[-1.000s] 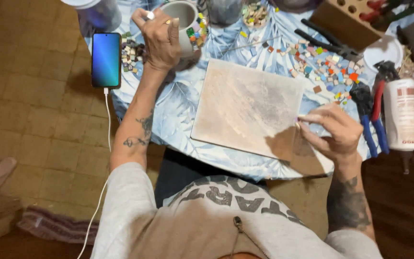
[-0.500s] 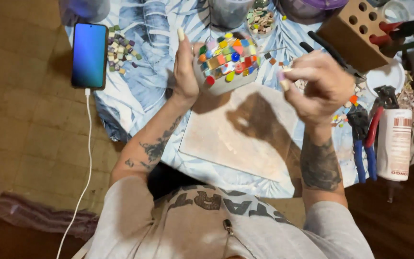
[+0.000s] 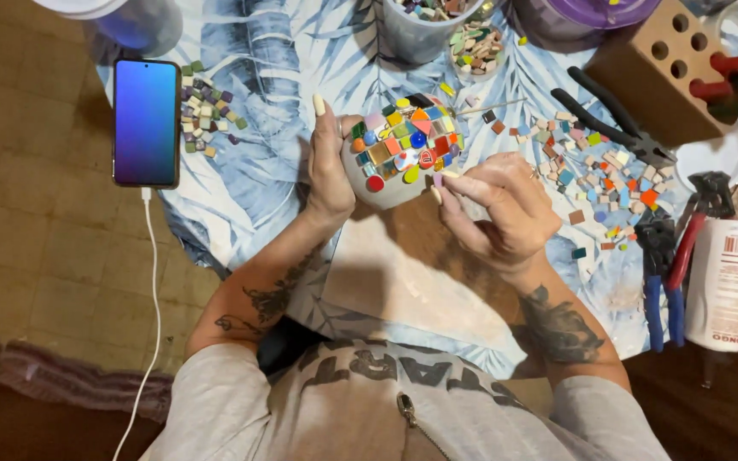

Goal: Cutting small mosaic tiles with nippers and gluing them onto a spherical object to create a mosaic pattern.

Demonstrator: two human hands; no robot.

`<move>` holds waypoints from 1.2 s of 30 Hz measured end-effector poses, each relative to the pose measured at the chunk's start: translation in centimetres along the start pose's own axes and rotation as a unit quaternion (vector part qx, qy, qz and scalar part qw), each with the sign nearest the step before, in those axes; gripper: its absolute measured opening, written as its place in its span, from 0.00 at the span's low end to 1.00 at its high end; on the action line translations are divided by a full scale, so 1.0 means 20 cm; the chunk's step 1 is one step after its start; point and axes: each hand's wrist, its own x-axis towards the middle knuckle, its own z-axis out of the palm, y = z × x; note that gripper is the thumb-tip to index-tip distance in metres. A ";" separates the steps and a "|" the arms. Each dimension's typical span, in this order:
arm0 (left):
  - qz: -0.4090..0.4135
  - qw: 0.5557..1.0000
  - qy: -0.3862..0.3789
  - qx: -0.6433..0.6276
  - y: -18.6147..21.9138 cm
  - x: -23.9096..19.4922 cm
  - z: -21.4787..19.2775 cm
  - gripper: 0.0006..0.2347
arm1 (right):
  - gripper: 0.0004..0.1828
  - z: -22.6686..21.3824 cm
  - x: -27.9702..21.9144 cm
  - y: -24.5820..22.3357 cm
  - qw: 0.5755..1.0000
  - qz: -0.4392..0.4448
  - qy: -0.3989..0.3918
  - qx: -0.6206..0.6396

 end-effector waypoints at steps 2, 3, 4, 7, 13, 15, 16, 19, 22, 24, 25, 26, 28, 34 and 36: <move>-0.010 1.000 -0.002 -0.014 0.00 -0.01 0.01 0.24 | 0.04 0.01 0.00 -0.01 1.000 -0.009 0.003 -0.025; -0.008 1.000 0.003 -0.023 0.00 -0.01 0.02 0.23 | 0.04 0.02 0.01 -0.01 0.999 -0.017 0.011 -0.036; -0.006 0.999 0.008 -0.032 0.01 -0.02 0.02 0.23 | 0.04 0.03 0.01 -0.02 0.998 -0.026 0.019 -0.047; 0.004 1.000 0.007 -0.008 0.00 -0.02 0.01 0.23 | 0.04 0.04 0.02 -0.02 0.997 -0.050 0.022 -0.064; -0.001 1.000 -0.012 -0.017 -0.03 -0.02 -0.01 0.24 | 0.05 0.04 0.02 -0.03 0.995 -0.051 0.020 -0.087; -0.001 1.000 -0.011 -0.011 -0.03 -0.02 -0.02 0.24 | 0.05 0.04 0.03 -0.04 0.995 -0.049 0.020 -0.088; -0.001 1.000 -0.011 -0.004 -0.03 -0.02 -0.02 0.24 | 0.05 0.04 0.03 -0.05 0.995 -0.046 0.020 -0.090; 0.006 1.000 -0.011 0.008 -0.04 -0.01 -0.03 0.24 | 0.05 0.03 0.04 -0.05 0.995 -0.048 0.003 -0.086; 0.002 1.000 -0.013 0.006 -0.05 -0.02 -0.03 0.24 | 0.05 0.03 0.03 -0.05 0.995 -0.044 0.002 -0.087; 0.000 1.000 -0.013 0.007 -0.05 -0.02 -0.04 0.24 | 0.05 0.03 0.03 -0.05 0.996 -0.039 0.003 -0.081; -0.001 1.000 -0.013 0.008 -0.05 -0.01 -0.04 0.24 | 0.05 0.03 0.03 -0.05 0.997 -0.034 0.004 -0.076; 0.000 1.000 -0.013 0.008 -0.06 -0.01 -0.04 0.24 | 0.05 0.03 0.03 -0.05 0.997 -0.035 0.004 -0.075; 0.003 1.000 -0.015 0.004 -0.06 -0.01 -0.04 0.25 | 0.05 0.03 0.02 -0.05 0.998 -0.023 0.005 -0.064; -0.003 1.000 -0.023 0.004 -0.03 -0.02 -0.02 0.25 | 0.04 0.03 0.02 -0.05 0.999 -0.012 0.004 -0.036; -0.003 1.000 -0.021 0.011 -0.04 -0.02 -0.03 0.25 | 0.04 0.02 0.02 -0.04 0.999 -0.021 0.005 -0.043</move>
